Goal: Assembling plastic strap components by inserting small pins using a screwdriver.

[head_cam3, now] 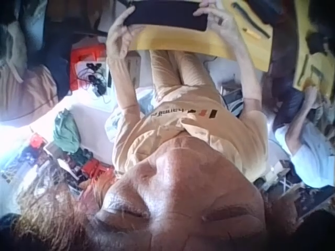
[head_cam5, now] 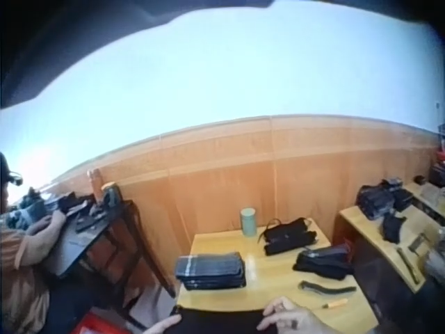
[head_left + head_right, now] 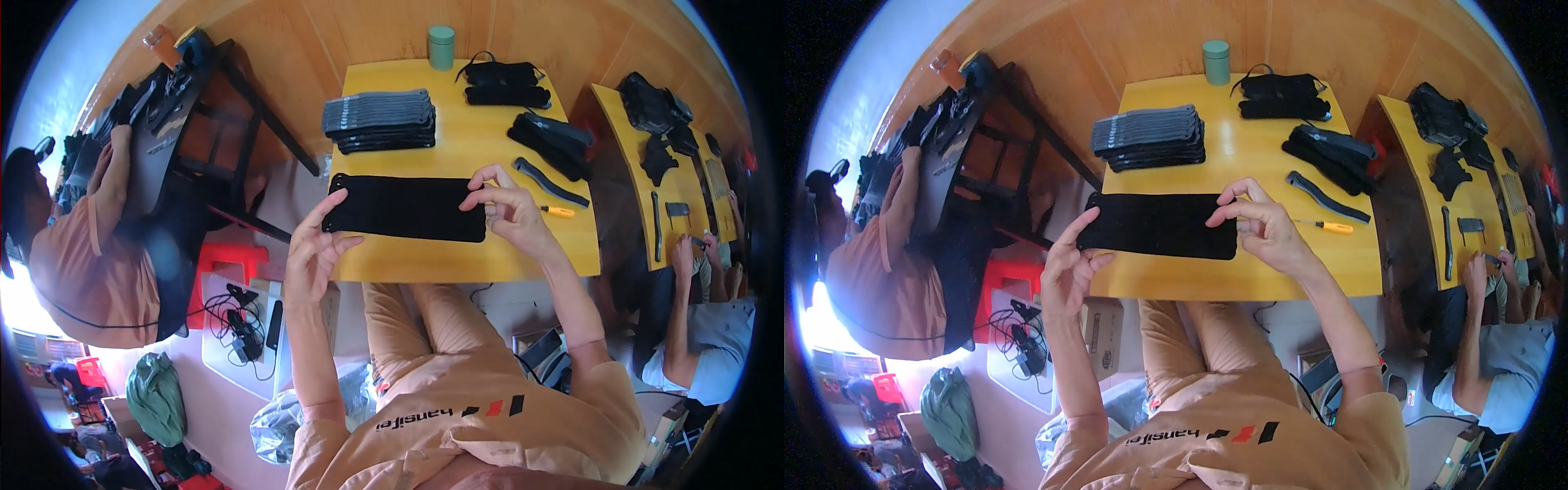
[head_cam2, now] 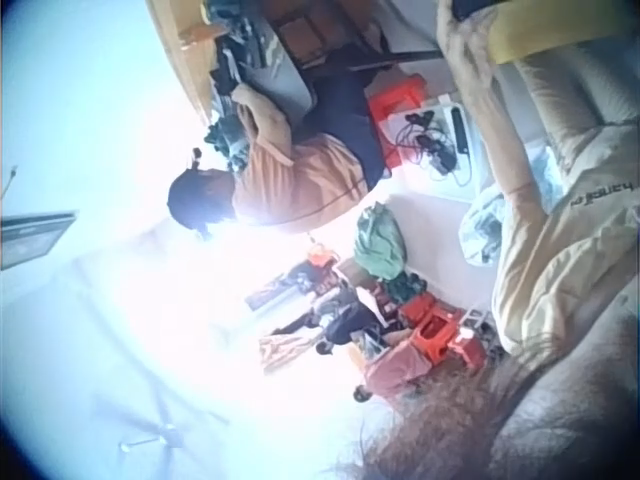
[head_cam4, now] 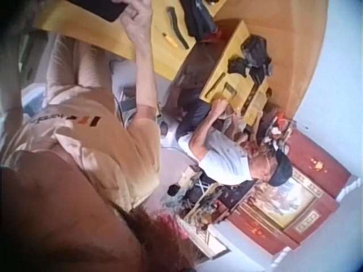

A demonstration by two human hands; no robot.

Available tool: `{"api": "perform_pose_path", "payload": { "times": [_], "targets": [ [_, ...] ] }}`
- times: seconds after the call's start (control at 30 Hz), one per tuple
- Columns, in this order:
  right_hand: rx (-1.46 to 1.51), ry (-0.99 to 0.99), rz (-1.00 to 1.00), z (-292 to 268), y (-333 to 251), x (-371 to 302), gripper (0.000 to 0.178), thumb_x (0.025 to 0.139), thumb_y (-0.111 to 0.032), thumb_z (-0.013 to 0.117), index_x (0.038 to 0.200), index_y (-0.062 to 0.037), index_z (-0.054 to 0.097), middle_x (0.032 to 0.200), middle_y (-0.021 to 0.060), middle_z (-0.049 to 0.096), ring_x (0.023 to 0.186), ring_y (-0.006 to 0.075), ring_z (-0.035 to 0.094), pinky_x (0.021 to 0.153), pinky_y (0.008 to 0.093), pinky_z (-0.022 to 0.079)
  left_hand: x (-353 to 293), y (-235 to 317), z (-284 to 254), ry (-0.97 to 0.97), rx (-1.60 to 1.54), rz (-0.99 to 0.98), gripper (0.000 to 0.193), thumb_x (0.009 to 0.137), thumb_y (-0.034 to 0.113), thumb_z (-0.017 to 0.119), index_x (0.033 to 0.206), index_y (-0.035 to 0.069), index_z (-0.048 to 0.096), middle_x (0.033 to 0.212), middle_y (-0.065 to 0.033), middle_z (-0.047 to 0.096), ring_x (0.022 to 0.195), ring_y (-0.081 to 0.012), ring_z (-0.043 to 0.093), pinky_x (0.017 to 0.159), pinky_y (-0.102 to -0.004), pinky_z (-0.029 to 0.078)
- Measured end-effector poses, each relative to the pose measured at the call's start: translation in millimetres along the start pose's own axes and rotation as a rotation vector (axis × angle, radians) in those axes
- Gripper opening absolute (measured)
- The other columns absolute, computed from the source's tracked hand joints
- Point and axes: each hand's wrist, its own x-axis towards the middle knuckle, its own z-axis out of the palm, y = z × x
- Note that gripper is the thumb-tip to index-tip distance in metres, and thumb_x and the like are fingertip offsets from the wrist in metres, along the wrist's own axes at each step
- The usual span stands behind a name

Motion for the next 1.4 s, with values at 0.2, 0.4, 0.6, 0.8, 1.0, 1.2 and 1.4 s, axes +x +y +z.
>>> {"api": "perform_pose_path", "payload": {
  "times": [0.2,0.4,0.6,0.8,1.0,1.2,1.4],
  "targets": [
    [0.597,0.044,0.252,-8,5,48,0.032,0.065,0.007,0.049,0.094,0.0018,0.063,0.106,0.0034,0.047,0.077,0.0077,0.046,0.066,0.0186,0.035,61,-2,-10,0.248,0.2,0.02,0.028,0.078,0.0,0.059,0.105,-0.001,0.058,0.105,-0.0061,0.057,0.069,-0.0036,0.054,0.061,-0.0174,0.048],
    [-0.047,0.12,-0.073,-21,52,135,0.025,0.072,0.002,0.057,0.096,0.0025,0.062,0.102,0.0077,0.055,0.099,0.0155,0.052,0.088,0.0247,0.037,143,7,-34,0.245,0.59,0.211,0.03,0.072,-0.004,0.061,0.102,-0.002,0.059,0.102,-0.0076,0.056,0.101,-0.0122,0.047,0.087,-0.0242,0.036],
    [-0.224,0.175,-0.074,-20,79,213,0.029,0.071,0.004,0.055,0.098,-0.0009,0.062,0.095,0.0035,0.056,0.073,0.0087,0.047,0.068,0.0212,0.039,210,11,-67,0.283,0.779,0.264,0.023,0.074,0.003,0.064,0.096,-0.001,0.06,0.081,-0.0016,0.056,0.074,-0.0078,0.049,0.068,-0.0204,0.04],
    [-0.308,0.203,-0.099,-11,106,227,0.031,0.071,0.005,0.056,0.099,-0.005,0.063,0.091,0.0004,0.056,0.067,0.0076,0.042,0.062,0.0198,0.037,228,-7,-87,0.397,1.079,0.377,0.02,0.075,0.014,0.065,0.09,0.001,0.062,0.066,-0.0026,0.054,0.062,-0.01,0.047,0.059,-0.0238,0.04],
    [-0.423,0.241,-0.115,-9,111,224,0.03,0.072,0.005,0.056,0.099,-0.0071,0.063,0.091,0.0012,0.056,0.071,0.0102,0.046,0.065,0.0215,0.038,217,-8,-61,0.479,1.291,0.376,0.019,0.075,0.014,0.063,0.089,0.001,0.062,0.066,-0.0093,0.056,0.063,-0.0159,0.051,0.062,-0.0282,0.042],
    [-0.61,0.259,-0.258,-3,123,221,0.028,0.071,0.003,0.053,0.096,-0.0065,0.063,0.094,0.0065,0.056,0.082,0.0224,0.054,0.075,0.03,0.042,219,-23,-73,0.474,1.515,0.436,0.019,0.076,0.014,0.06,0.092,0.003,0.059,0.09,-0.0158,0.058,0.086,-0.0292,0.05,0.081,-0.0375,0.039],
    [-0.606,0.282,-0.302,3,138,217,0.024,0.072,0.001,0.05,0.092,-0.0041,0.063,0.093,0.0098,0.055,0.085,0.0265,0.054,0.077,0.0337,0.043,225,-33,-88,0.458,1.518,0.4,0.02,0.077,0.014,0.06,0.095,0.006,0.058,0.1,-0.0137,0.056,0.094,-0.031,0.046,0.086,-0.0385,0.036]
  ]
}}
